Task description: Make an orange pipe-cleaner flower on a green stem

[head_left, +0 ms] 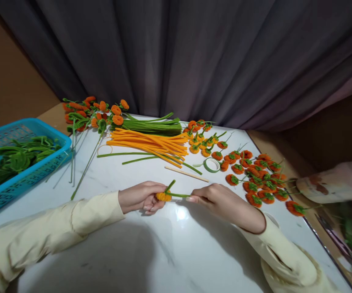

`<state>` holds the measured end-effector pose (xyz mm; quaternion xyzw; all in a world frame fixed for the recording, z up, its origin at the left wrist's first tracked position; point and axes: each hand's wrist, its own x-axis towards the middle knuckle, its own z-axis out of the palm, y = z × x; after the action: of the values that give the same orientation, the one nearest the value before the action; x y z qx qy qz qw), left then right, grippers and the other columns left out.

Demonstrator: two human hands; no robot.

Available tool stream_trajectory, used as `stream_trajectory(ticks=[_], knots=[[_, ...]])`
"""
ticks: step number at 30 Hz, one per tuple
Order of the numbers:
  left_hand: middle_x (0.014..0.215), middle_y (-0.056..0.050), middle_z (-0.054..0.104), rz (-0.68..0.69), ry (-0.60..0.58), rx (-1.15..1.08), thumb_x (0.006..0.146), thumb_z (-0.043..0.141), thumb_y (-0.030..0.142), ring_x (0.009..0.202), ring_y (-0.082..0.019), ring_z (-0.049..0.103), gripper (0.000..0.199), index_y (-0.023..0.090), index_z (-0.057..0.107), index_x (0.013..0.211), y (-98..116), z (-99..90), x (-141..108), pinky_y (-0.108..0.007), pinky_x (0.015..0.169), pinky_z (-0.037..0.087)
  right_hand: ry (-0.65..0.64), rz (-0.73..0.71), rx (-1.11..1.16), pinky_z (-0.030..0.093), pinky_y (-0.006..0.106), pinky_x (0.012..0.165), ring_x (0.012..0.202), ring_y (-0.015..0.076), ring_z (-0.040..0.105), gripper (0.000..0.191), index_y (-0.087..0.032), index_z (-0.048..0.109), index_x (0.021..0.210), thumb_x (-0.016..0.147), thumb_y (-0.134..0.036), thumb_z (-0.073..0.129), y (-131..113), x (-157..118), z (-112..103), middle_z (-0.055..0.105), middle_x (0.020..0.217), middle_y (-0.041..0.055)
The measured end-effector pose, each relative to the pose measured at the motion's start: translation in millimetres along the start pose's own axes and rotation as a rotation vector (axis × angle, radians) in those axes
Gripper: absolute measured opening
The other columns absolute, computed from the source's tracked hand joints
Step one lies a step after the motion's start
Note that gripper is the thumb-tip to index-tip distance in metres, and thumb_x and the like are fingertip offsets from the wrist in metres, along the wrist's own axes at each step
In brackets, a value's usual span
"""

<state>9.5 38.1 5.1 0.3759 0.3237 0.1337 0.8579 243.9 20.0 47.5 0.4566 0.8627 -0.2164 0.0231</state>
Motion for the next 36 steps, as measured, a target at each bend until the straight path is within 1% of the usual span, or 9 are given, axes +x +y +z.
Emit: stream_trajectory(ticks=[4,7,10,13,19,22,25,30,36], knots=[[0.037,0.003,0.045,-0.022,-0.002,-0.017,0.085,0.039,0.030,0.028,-0.006,0.028,0.026,0.013,0.050,0.069,0,-1.7,1,-0.017,0.031,0.026,0.086,0.072,-0.192,0.023,0.022,0.045,0.051,0.0132,0.050,0.035,-0.023,0.064,0.082,0.092,-0.046,0.039,-4,-4,0,0.055,0.060,0.0004],[0.035,0.001,0.047,-0.054,-0.017,-0.092,0.086,0.031,0.030,0.024,-0.007,0.027,0.034,0.011,0.055,0.072,-2,-7.1,5,-0.017,0.029,0.024,0.404,0.113,-0.322,0.034,0.024,0.047,0.066,0.0197,0.057,0.034,-0.018,0.059,0.104,0.092,-0.044,0.041,-16,-4,3,0.060,0.081,0.0085],[0.034,-0.001,0.047,-0.129,-0.099,-0.174,0.085,0.029,0.031,0.022,-0.007,0.024,0.041,0.010,0.058,0.065,-6,-11.9,10,-0.018,0.027,0.020,0.606,-0.111,-0.246,0.045,0.030,0.063,0.085,0.0225,0.056,0.031,-0.014,0.055,0.109,0.095,-0.033,0.036,-31,-1,10,0.057,0.098,0.0143],[0.034,-0.005,0.047,-0.228,-0.200,-0.138,0.087,0.025,0.039,0.023,-0.007,0.025,0.057,0.008,0.056,0.050,-10,-11.6,12,-0.021,0.026,0.018,0.495,-0.304,0.048,0.047,0.032,0.073,0.088,0.0204,0.053,0.026,-0.015,0.050,0.114,0.095,-0.026,0.038,-42,5,21,0.055,0.102,0.0124],[0.047,-0.010,0.059,-0.168,-0.189,0.011,0.088,0.017,0.052,0.028,-0.008,0.036,0.066,0.008,0.057,0.059,-6,0.1,7,-0.022,0.031,0.025,0.470,-0.215,0.534,0.047,0.027,0.071,0.079,0.0157,0.054,0.016,-0.018,0.054,0.103,0.090,-0.023,0.047,-39,16,39,0.057,0.088,0.0062],[0.057,-0.010,0.063,-0.078,-0.100,0.100,0.084,0.023,0.060,0.032,-0.011,0.045,0.061,0.010,0.055,0.071,-4,5.3,3,-0.022,0.032,0.030,0.480,-0.104,0.691,0.047,0.025,0.064,0.070,0.0138,0.054,0.015,-0.016,0.055,0.094,0.087,-0.029,0.052,-36,18,44,0.058,0.083,0.0049],[0.060,-0.004,0.060,0.128,0.107,0.344,0.080,0.040,0.058,0.035,-0.009,0.046,0.049,0.011,0.053,0.080,-8,10.1,-2,-0.020,0.032,0.032,0.477,-0.064,0.834,0.046,0.023,0.059,0.065,0.0123,0.052,0.019,-0.015,0.053,0.092,0.085,-0.033,0.054,-36,18,49,0.055,0.075,0.0027],[0.056,0.004,0.053,0.358,0.275,0.761,0.088,0.038,0.045,0.038,-0.005,0.041,0.033,0.016,0.052,0.082,-13,15.9,-7,-0.017,0.043,0.036,0.470,-0.107,0.761,0.042,0.020,0.053,0.059,0.0098,0.047,0.016,-0.016,0.050,0.092,0.086,-0.031,0.053,-37,16,53,0.052,0.072,0.0006],[0.047,0.006,0.048,0.275,0.157,0.686,0.088,0.035,0.048,0.034,-0.004,0.037,0.038,0.016,0.048,0.073,-12,13.4,-7,-0.017,0.038,0.033,0.570,-0.243,0.609,0.041,0.022,0.057,0.063,0.0122,0.048,0.008,-0.017,0.049,0.088,0.089,-0.024,0.047,-38,12,55,0.054,0.074,0.0032]])
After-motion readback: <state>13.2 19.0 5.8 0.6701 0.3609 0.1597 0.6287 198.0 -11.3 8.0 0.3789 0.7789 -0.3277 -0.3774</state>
